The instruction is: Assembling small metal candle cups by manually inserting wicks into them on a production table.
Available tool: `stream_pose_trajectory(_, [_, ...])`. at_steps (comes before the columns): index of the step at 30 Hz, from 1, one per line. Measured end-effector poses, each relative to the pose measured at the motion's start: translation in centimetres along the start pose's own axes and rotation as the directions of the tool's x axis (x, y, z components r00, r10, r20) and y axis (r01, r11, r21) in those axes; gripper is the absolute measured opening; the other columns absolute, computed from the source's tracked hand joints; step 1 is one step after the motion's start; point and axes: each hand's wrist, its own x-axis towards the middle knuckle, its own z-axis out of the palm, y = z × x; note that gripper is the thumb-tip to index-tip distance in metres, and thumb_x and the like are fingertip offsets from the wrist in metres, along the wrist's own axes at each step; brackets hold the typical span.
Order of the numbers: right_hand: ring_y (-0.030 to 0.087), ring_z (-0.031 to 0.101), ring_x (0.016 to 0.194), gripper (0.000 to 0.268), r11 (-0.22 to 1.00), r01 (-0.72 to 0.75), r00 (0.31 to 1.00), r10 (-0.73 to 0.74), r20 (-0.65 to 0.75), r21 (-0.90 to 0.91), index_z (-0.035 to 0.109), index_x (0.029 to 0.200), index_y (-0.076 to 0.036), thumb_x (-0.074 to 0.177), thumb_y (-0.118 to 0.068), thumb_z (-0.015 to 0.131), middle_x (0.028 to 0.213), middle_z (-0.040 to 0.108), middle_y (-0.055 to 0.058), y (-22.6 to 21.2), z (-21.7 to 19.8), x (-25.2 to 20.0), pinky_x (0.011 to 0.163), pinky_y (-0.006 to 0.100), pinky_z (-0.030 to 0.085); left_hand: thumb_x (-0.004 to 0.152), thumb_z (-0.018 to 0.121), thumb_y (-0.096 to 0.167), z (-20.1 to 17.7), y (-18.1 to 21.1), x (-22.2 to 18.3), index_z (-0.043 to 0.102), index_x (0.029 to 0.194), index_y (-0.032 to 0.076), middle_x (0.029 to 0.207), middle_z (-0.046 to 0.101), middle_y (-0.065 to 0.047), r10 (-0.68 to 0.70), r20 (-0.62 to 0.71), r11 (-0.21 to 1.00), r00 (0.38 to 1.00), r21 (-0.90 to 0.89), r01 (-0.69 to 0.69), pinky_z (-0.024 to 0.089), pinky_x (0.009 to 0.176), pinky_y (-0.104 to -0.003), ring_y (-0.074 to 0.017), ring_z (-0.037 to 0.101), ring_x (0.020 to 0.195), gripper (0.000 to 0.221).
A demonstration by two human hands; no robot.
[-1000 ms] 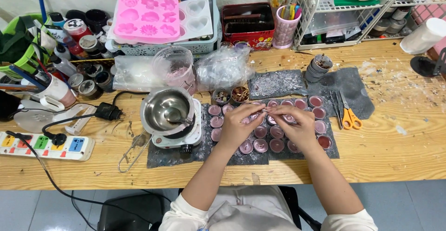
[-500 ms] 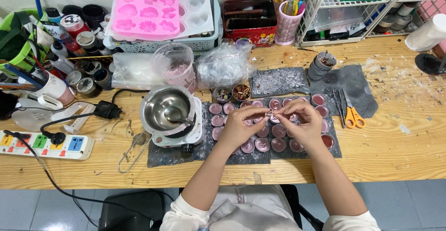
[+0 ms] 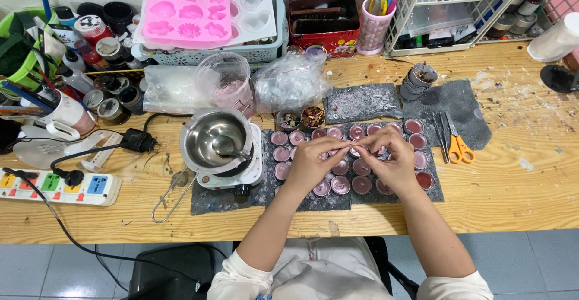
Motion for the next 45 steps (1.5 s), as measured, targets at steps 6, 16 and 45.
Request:
stream_pose_trajectory(6, [0.015, 0.068, 0.095, 0.03, 0.995, 0.078, 0.997, -0.077, 0.026, -0.054, 0.055, 0.091, -0.009, 0.085, 0.002, 0.083, 0.095, 0.077, 0.008, -0.3, -0.1, 0.6, 0.082, 0.03, 0.054, 0.089, 0.08, 0.017, -0.4, 0.6, 0.2, 0.08, 0.11, 0.01, 0.103, 0.079, -0.01, -0.032, 0.012, 0.999, 0.999, 0.013, 0.031, 0.06, 0.079, -0.03, -0.0199, 0.077, 0.09, 0.023])
stream_pose_trajectory(16, [0.014, 0.07, 0.097, 0.032, 0.999, 0.039, 0.999, -0.038, 0.039, -0.023, 0.055, 0.098, -0.009, 0.085, 0.001, 0.083, 0.1, 0.073, 0.008, 0.4, -0.6, 0.2, 0.077, 0.026, 0.055, 0.088, 0.082, 0.023, -0.6, 0.7, 0.3, 0.079, 0.115, 0.013, 0.104, 0.079, -0.01, -0.087, 0.058, 0.996, 0.994, 0.04, 0.085, 0.06, 0.078, -0.031, -0.0204, 0.076, 0.089, 0.03])
stream_pose_trajectory(45, [0.021, 0.067, 0.076, 0.02, 0.729, 0.131, 0.954, 0.091, 0.285, -0.672, 0.063, 0.083, -0.013, 0.08, -0.015, 0.083, 0.085, 0.064, 0.002, 0.1, -9.9, -3.0, 0.059, 0.037, 0.054, 0.091, 0.071, 0.024, 7.1, 2.1, 0.1, 0.071, 0.126, 0.015, 0.13, 0.061, -0.005, 0.109, 0.388, 0.834, 0.915, 0.465, -0.297, 0.036, 0.111, -0.048, -0.0261, 0.052, 0.128, 0.036])
